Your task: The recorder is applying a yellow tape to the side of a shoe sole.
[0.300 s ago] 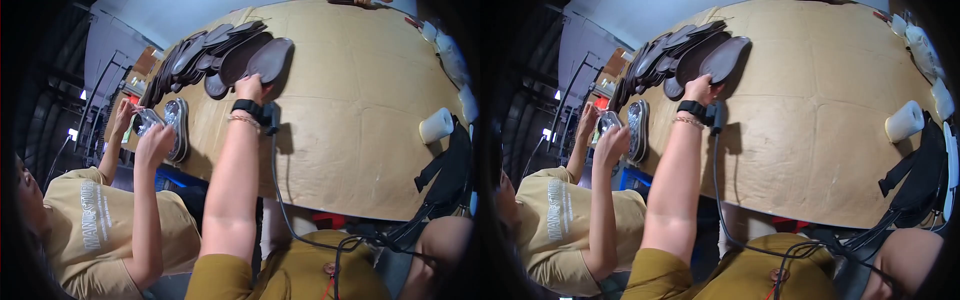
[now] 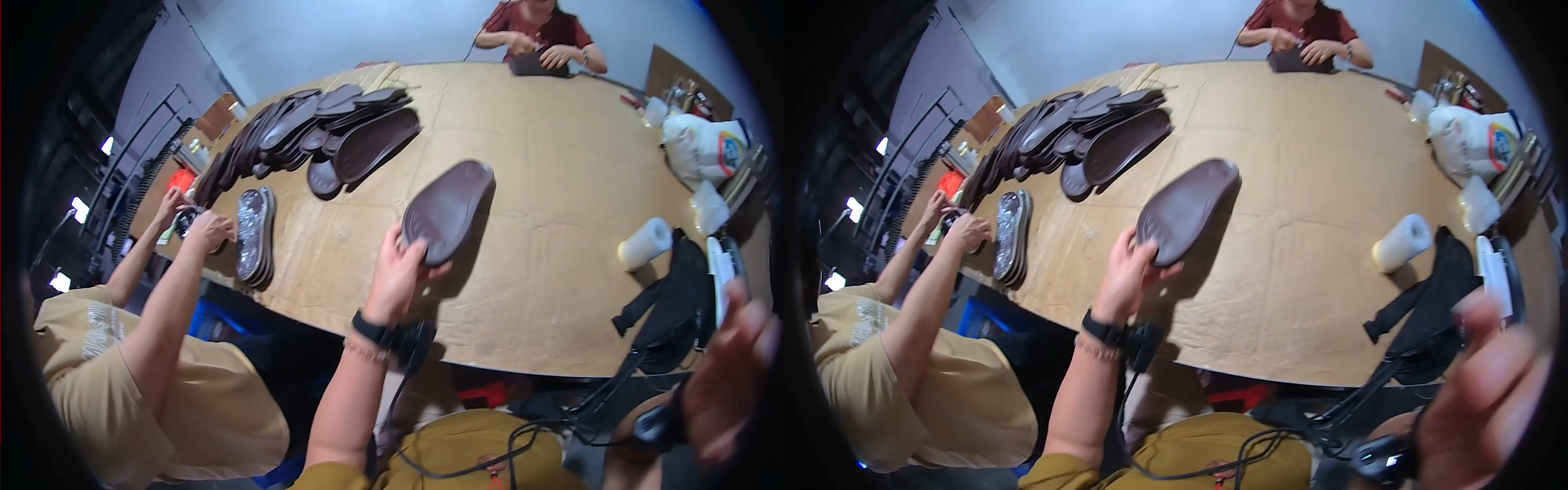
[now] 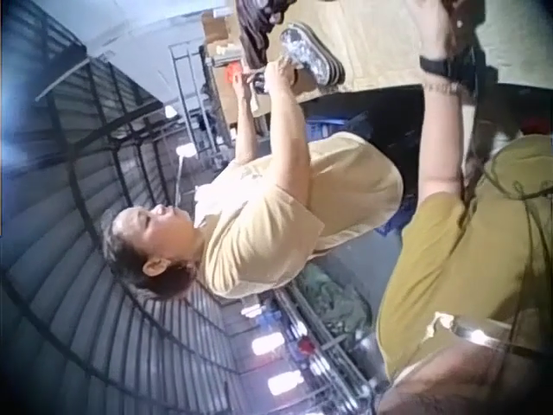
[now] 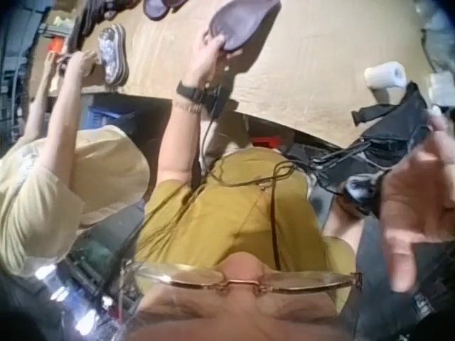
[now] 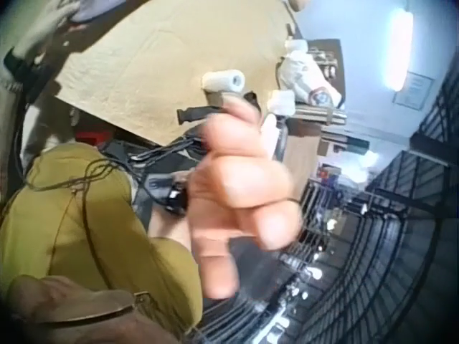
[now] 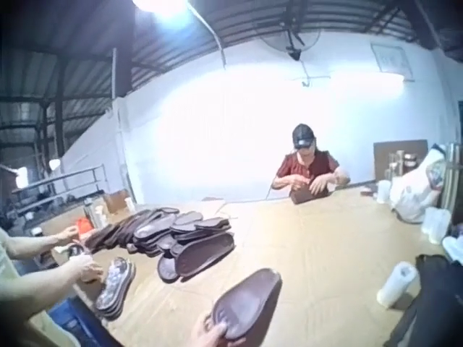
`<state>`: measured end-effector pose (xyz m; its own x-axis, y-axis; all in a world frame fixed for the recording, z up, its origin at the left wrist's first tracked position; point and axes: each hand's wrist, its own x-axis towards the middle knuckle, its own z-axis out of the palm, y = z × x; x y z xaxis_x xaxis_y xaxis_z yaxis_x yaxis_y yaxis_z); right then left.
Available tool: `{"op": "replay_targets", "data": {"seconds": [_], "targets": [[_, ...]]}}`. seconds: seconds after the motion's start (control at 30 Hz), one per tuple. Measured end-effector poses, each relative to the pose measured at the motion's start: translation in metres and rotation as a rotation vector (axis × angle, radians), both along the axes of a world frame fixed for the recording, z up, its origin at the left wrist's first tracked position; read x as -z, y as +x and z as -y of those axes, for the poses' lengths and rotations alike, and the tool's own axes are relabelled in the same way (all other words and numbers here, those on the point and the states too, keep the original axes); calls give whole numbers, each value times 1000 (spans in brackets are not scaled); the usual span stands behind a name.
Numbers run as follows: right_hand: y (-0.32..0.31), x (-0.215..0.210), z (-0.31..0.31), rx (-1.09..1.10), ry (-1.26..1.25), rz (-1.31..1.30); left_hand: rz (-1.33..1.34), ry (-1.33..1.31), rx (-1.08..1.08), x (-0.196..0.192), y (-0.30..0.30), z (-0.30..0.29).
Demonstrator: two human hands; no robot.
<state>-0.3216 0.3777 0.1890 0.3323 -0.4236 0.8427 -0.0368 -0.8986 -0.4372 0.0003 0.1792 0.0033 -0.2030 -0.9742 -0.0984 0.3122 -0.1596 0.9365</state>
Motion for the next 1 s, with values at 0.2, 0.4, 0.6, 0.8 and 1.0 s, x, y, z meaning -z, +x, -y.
{"op": "replay_targets", "data": {"seconds": [0.2,0.4,0.6,0.8,1.0], "targets": [[70,14,-75,23,186,186,137,-5,200,33,11,-65],[78,24,-82,-262,30,206,728,-370,159,6,8,-98],[97,29,-119,-103,53,353,-124,-798,537,-110,31,-129],[96,40,-90,491,0,375,269,-990,510,-154,57,-102],[39,48,-47,791,346,354,714,-863,232,-158,81,-48]]}}
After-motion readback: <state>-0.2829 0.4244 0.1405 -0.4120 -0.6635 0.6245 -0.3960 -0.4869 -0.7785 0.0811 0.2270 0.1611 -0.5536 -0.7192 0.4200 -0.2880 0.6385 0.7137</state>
